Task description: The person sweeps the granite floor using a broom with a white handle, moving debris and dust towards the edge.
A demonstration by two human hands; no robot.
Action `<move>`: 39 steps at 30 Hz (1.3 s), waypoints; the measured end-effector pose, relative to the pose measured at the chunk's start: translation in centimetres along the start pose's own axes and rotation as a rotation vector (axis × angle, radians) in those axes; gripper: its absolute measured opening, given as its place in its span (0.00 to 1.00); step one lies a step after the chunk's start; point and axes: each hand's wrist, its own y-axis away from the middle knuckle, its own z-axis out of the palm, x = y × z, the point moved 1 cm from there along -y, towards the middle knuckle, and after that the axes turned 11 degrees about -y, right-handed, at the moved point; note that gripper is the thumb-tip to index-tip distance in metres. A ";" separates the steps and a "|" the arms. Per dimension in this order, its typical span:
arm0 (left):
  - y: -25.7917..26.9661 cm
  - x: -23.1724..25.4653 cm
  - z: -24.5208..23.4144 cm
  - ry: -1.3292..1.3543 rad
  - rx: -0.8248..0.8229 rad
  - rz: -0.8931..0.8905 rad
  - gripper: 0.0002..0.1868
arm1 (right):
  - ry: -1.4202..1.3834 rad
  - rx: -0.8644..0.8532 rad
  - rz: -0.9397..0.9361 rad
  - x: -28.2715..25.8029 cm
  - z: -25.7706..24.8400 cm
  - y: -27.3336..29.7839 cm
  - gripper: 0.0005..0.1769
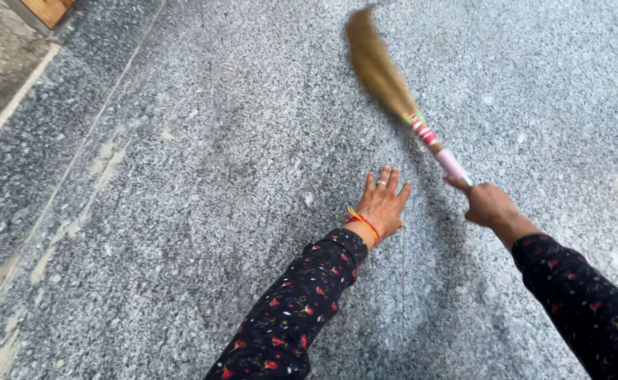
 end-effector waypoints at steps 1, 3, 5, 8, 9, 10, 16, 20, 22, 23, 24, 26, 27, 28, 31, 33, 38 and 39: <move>-0.4 -0.3 -0.7 0.006 -0.005 -0.017 0.49 | -0.029 0.031 0.027 -0.8 -1.0 -0.6 0.55; -1.0 -0.9 -1.7 0.018 -0.001 -0.064 0.48 | -0.093 0.106 -0.074 -3.3 -2.5 -2.2 0.54; -1.7 -1.4 -2.5 0.026 0.016 -0.115 0.47 | -0.138 0.166 -0.180 -5.8 -2.6 -2.7 0.55; -2.2 -2.1 -3.1 0.005 -0.017 -0.182 0.43 | -0.075 0.185 -0.314 -9.4 -2.8 -3.1 0.54; -2.3 -2.1 -3.3 0.005 -0.005 -0.204 0.39 | 0.009 0.147 -0.325 -10.2 -2.8 -3.0 0.52; -2.5 -2.4 -3.4 0.004 0.009 -0.235 0.36 | 0.097 0.111 -0.342 -11.0 -3.0 -3.1 0.49; -1.8 -4.3 -2.3 0.095 -0.014 -0.288 0.28 | 0.302 -0.034 -0.434 -9.9 -4.4 -0.8 0.55; -1.5 -5.6 0.0 0.060 0.059 -0.278 0.34 | 0.200 -0.021 -0.271 -6.5 -4.1 -3.0 0.53; -0.8 -6.4 0.0 0.046 0.052 -0.278 0.36 | 0.112 -0.008 -0.178 -5.4 -4.0 -4.8 0.53; -0.4 -7.1 -0.4 0.036 0.050 -0.277 0.38 | 0.082 0.034 -0.189 -5.3 -4.3 -5.9 0.53; 0.0 -7.7 -0.8 0.059 0.027 -0.293 0.40 | 0.051 0.075 -0.199 -5.5 -4.8 -7.2 0.53; 0.7 -9.0 -1.6 0.107 -0.018 -0.322 0.44 | -0.019 0.130 -0.210 -6.3 -5.6 -9.2 0.54; 1.3 -9.8 -1.8 0.116 -0.011 -0.349 0.45 | -0.059 0.144 -0.211 -7.0 -5.8 -10.2 0.54; 1.9 -10.3 -1.7 0.131 -0.007 -0.377 0.46 | -0.094 0.153 -0.211 -7.7 -5.5 -10.9 0.54; 3.3 -11.9 -1.3 0.115 -0.030 -0.415 0.49 | 0.033 0.127 -0.237 -11.2 -2.4 -12.8 0.50; 3.9 -13.2 -1.0 0.098 -0.026 -0.444 0.50 | 0.014 0.111 -0.360 -13.7 0.3 -12.3 0.25; 4.8 -14.8 0.3 -0.002 -0.030 -0.511 0.48 | 0.342 -0.107 -0.685 -20.6 2.8 -6.9 0.50; 5.0 -15.1 0.3 -0.004 -0.042 -0.520 0.48 | 0.360 -0.112 -0.725 -21.4 2.5 -6.4 0.53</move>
